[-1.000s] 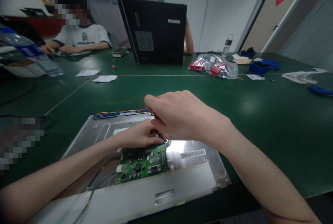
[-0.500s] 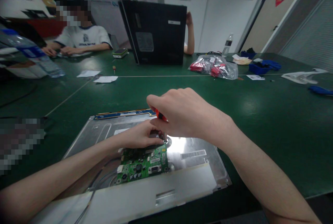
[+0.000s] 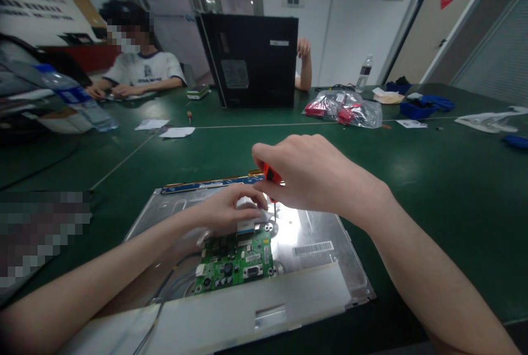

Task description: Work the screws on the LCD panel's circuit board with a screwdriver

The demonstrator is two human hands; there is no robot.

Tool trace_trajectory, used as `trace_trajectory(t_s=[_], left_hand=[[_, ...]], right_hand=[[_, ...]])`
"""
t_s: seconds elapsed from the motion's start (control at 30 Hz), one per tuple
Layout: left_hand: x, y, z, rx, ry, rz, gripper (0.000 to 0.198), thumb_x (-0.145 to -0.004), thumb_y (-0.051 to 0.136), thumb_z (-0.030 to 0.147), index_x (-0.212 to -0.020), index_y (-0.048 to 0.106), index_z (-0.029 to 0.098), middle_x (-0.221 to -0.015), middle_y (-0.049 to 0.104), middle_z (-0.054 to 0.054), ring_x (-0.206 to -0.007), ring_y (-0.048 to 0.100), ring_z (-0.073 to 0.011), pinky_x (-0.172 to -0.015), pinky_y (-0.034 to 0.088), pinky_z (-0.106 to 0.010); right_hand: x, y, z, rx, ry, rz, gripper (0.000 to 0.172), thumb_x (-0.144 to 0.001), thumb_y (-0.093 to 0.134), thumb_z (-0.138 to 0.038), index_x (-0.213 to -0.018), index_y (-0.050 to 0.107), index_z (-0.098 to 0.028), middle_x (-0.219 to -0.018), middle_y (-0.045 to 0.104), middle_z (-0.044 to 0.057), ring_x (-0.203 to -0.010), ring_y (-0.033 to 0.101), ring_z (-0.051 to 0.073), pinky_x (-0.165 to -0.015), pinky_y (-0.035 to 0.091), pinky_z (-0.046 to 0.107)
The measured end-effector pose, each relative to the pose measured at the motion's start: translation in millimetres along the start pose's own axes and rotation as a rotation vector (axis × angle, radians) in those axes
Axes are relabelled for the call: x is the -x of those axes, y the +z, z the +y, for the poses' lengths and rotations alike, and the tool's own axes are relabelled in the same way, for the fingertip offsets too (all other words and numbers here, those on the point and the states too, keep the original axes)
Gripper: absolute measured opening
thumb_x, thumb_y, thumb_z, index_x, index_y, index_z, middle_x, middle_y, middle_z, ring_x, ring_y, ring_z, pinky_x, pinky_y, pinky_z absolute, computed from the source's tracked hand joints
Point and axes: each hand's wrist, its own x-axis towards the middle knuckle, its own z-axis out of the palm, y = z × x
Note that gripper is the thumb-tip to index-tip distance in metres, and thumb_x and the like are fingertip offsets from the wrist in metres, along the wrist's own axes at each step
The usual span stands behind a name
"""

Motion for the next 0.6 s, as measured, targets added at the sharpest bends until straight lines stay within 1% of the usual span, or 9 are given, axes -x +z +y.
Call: trace_trajectory(t_s=[0.1, 0.17, 0.23, 0.3, 0.37, 0.47, 0.53, 0.6], left_hand=[[3.2, -18.1, 5.5, -0.085, 0.009, 0.095, 0.010, -0.083, 0.061, 0.024, -0.086, 0.065, 0.016, -0.088, 0.068, -0.003, -0.083, 0.061, -0.0160, -0.079, 0.047, -0.030], [8.4, -30.0, 5.9, -0.140, -0.026, 0.135, 0.012, -0.083, 0.060, 0.026, -0.087, 0.065, 0.016, -0.089, 0.068, -0.004, -0.083, 0.060, -0.0161, -0.077, 0.047, -0.030], [16.8, -38.8, 2.3, -0.200, -0.077, 0.150, 0.013, -0.083, 0.060, 0.027, -0.087, 0.065, 0.016, -0.088, 0.068, -0.004, -0.081, 0.060, -0.0160, -0.076, 0.047, -0.029], [27.9, -43.1, -4.1, -0.285, -0.119, 0.165, 0.014, -0.082, 0.061, 0.028, -0.086, 0.067, 0.016, -0.088, 0.069, -0.004, -0.081, 0.060, -0.0163, -0.074, 0.046, -0.028], [39.9, -43.0, -10.4, -0.355, -0.170, 0.178, 0.016, -0.082, 0.060, 0.030, -0.085, 0.068, 0.016, -0.085, 0.068, -0.004, -0.076, 0.059, -0.0159, -0.069, 0.045, -0.026], [55.2, -37.0, -15.5, -0.404, -0.218, 0.187, 0.019, -0.082, 0.060, 0.033, -0.087, 0.069, 0.016, -0.083, 0.068, -0.005, -0.070, 0.058, -0.0153, -0.063, 0.043, -0.024], [61.3, -30.6, -16.5, -0.438, -0.234, 0.179, 0.019, -0.079, 0.063, 0.032, -0.087, 0.068, 0.016, -0.080, 0.067, -0.004, -0.069, 0.058, -0.0157, -0.062, 0.042, -0.024], [64.1, -23.6, -17.5, -0.487, -0.225, 0.190, 0.016, -0.076, 0.064, 0.028, -0.086, 0.068, 0.016, -0.079, 0.067, -0.004, -0.070, 0.058, -0.0163, -0.063, 0.042, -0.025]], right_hand=[[1.3, -1.8, 1.8, 0.001, 0.008, 0.004, 0.020, -0.086, 0.054, -0.039, -0.092, 0.057, -0.020, -0.068, 0.062, -0.001, -0.053, 0.049, 0.012, -0.050, 0.027, 0.025], [2.3, -3.2, 2.4, 0.001, 0.011, 0.003, 0.020, -0.085, 0.055, -0.039, -0.091, 0.058, -0.021, -0.067, 0.062, -0.001, -0.053, 0.049, 0.012, -0.050, 0.027, 0.025], [3.5, -4.7, 2.6, -0.006, 0.018, 0.001, 0.019, -0.084, 0.056, -0.038, -0.091, 0.058, -0.021, -0.067, 0.062, -0.001, -0.053, 0.049, 0.012, -0.050, 0.027, 0.025], [4.4, -5.7, 2.7, -0.012, 0.023, 0.006, 0.018, -0.084, 0.056, -0.038, -0.091, 0.058, -0.021, -0.067, 0.061, -0.001, -0.053, 0.050, 0.012, -0.049, 0.028, 0.024], [4.6, -5.9, 2.9, -0.015, 0.019, 0.012, 0.018, -0.084, 0.057, -0.037, -0.091, 0.058, -0.020, -0.067, 0.061, -0.001, -0.053, 0.050, 0.012, -0.050, 0.028, 0.024], [3.4, -5.1, 3.2, -0.018, 0.008, 0.010, 0.019, -0.084, 0.057, -0.038, -0.092, 0.058, -0.020, -0.068, 0.061, -0.001, -0.054, 0.050, 0.011, -0.050, 0.029, 0.024], [2.6, -4.5, 3.0, -0.020, 0.007, 0.004, 0.019, -0.084, 0.057, -0.038, -0.092, 0.058, -0.020, -0.069, 0.061, -0.001, -0.055, 0.050, 0.011, -0.050, 0.030, 0.023], [2.6, -4.2, 2.7, -0.017, 0.013, 0.006, 0.019, -0.084, 0.057, -0.039, -0.091, 0.057, -0.021, -0.069, 0.060, -0.001, -0.056, 0.050, 0.012, -0.050, 0.030, 0.023]])
